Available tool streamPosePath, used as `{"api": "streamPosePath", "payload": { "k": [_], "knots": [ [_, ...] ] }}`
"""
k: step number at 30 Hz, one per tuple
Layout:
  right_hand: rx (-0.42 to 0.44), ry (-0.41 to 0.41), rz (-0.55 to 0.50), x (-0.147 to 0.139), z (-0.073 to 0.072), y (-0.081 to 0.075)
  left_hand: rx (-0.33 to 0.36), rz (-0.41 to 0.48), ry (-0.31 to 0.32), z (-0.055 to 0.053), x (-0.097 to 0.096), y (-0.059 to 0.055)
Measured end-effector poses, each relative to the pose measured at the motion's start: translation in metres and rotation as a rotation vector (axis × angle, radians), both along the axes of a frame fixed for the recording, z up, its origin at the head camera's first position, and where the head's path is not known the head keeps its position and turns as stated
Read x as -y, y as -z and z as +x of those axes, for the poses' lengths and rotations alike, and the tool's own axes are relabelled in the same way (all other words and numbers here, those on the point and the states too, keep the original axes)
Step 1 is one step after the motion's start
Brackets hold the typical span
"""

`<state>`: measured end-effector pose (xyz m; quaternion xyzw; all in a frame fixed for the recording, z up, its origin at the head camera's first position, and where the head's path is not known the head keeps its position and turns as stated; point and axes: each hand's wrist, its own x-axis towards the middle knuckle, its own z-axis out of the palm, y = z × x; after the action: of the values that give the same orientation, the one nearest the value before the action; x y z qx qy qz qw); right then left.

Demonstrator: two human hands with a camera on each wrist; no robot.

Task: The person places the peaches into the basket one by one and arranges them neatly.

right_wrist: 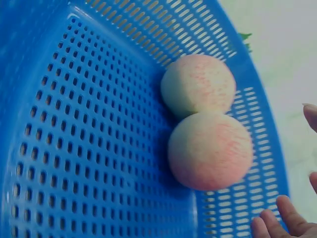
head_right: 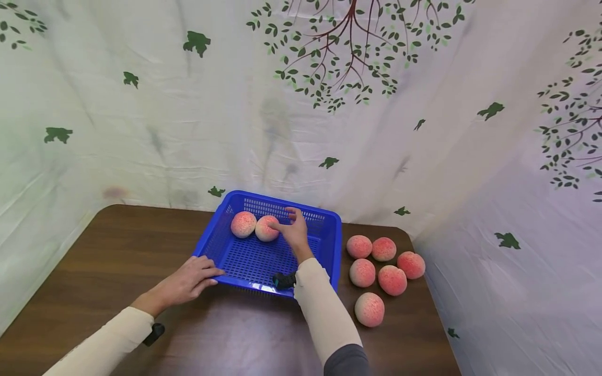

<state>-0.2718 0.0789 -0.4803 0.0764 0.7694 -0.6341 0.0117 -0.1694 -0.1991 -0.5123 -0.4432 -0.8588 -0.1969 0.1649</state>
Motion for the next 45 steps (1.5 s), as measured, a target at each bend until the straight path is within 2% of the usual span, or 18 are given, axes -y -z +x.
{"api": "streamPosePath", "payload": {
  "k": [7,14,23,28,35,38,45],
  "knots": [
    [0.0,-0.028,0.02,-0.028,0.016,-0.011,0.046,-0.035,-0.02,0.001,-0.002,-0.001],
    [-0.019,-0.054,0.014,-0.057,0.031,-0.018,0.014,-0.027,-0.01,0.0,-0.003,0.0],
    [-0.068,-0.125,-0.027,-0.097,0.049,-0.017,0.028,-0.032,-0.021,-0.001,-0.004,0.0],
    [-0.085,-0.117,-0.04,-0.119,0.059,-0.016,0.011,-0.024,-0.016,-0.002,-0.004,-0.001],
    [-0.118,-0.079,-0.071,-0.144,0.076,-0.019,0.021,-0.041,-0.036,-0.003,-0.005,-0.001],
    [-0.134,-0.069,-0.065,-0.156,0.082,-0.015,0.027,-0.048,-0.047,-0.003,-0.005,0.0],
    [-0.176,-0.122,-0.101,-0.185,0.098,-0.004,0.012,-0.044,-0.053,-0.002,-0.008,-0.001]
  ]
}}
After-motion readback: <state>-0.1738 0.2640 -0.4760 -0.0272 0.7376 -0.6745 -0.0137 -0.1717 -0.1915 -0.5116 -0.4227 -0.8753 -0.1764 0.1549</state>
